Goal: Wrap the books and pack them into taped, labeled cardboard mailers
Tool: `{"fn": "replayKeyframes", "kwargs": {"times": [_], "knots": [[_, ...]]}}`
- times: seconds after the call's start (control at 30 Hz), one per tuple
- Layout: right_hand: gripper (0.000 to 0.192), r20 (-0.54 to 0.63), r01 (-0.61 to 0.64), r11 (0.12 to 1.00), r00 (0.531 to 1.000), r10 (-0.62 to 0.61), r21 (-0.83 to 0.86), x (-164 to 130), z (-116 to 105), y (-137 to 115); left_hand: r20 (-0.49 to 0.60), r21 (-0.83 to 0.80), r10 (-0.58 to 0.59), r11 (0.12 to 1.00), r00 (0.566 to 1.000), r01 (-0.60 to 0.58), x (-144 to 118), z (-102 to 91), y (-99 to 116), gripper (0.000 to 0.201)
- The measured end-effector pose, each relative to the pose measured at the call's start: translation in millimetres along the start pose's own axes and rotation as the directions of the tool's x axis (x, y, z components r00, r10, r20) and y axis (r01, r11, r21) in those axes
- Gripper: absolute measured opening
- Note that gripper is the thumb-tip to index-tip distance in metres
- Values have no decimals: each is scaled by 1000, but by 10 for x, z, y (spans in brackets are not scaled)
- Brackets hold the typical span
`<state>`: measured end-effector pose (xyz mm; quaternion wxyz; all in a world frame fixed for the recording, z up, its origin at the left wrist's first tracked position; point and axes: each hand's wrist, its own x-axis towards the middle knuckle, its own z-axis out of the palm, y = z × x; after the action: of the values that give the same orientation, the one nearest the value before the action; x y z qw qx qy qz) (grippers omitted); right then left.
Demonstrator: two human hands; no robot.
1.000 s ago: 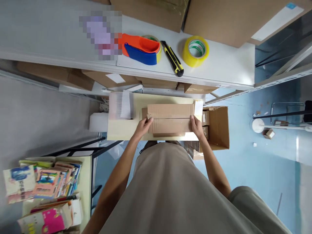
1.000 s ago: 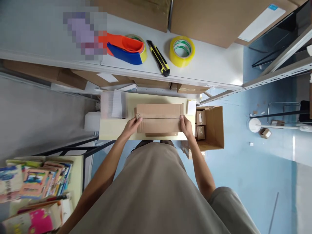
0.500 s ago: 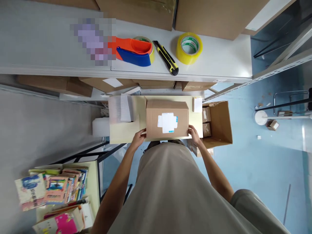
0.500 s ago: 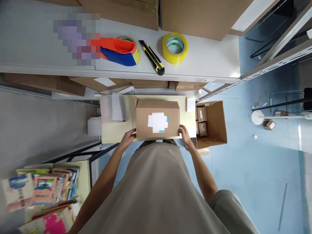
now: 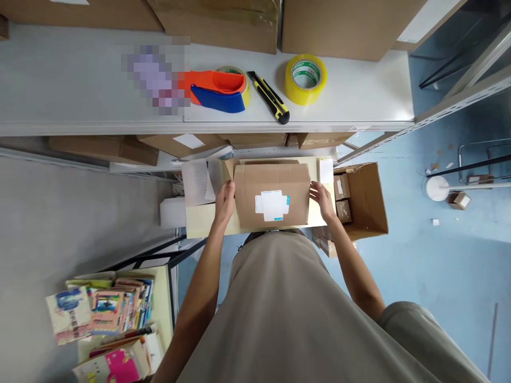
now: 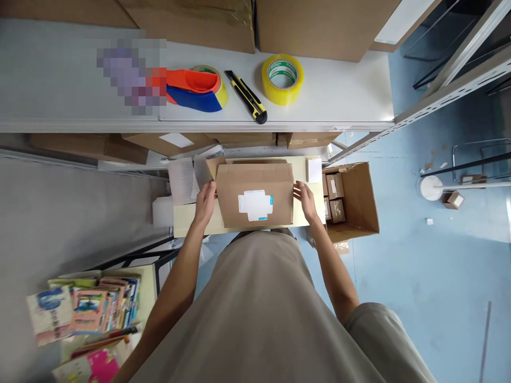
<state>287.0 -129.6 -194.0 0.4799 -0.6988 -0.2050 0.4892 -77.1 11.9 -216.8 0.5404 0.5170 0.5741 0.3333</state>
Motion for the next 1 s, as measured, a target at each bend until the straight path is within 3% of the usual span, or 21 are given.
{"fn": "replayKeyframes", "kwargs": {"times": [0.13,0.27,0.43,0.57,0.63,0.7,0.77,0.83,0.9,1.0], "knots": [[89,-9,64,998,998,-64,12,-345,-67,-88,-74,18,-32,999,997,34,-367,-160,218,75],[95,21,27,997,999,-26,-72,-480,-88,-15,-122,126,-180,973,976,195,-622,-130,192,73],[94,55,48,973,998,-36,-224,-364,-55,95,-98,96,-315,941,944,324,-619,15,7,75],[90,3,111,897,993,-121,-428,-281,-52,-10,-90,-61,-423,906,902,419,-503,-28,-63,81],[83,-53,188,805,964,-262,-562,-256,-18,-135,-109,-99,-375,926,921,365,-463,-75,-53,82],[69,-23,299,701,912,-409,-648,-211,69,-285,-164,-39,-262,965,951,259,-456,-113,8,83],[52,130,420,624,880,-456,-659,-121,216,-442,-269,102,-106,985,957,138,-480,-134,133,81],[42,321,502,554,861,-395,-664,14,419,-588,-335,286,76,958,939,25,-521,-126,316,71],[38,451,530,441,848,-278,-725,165,661,-710,-230,433,221,895,948,-104,-551,-77,520,56],[30,487,490,191,871,-67,-850,331,1019,-824,135,492,252,822,958,-285,-534,70,755,46]]}}
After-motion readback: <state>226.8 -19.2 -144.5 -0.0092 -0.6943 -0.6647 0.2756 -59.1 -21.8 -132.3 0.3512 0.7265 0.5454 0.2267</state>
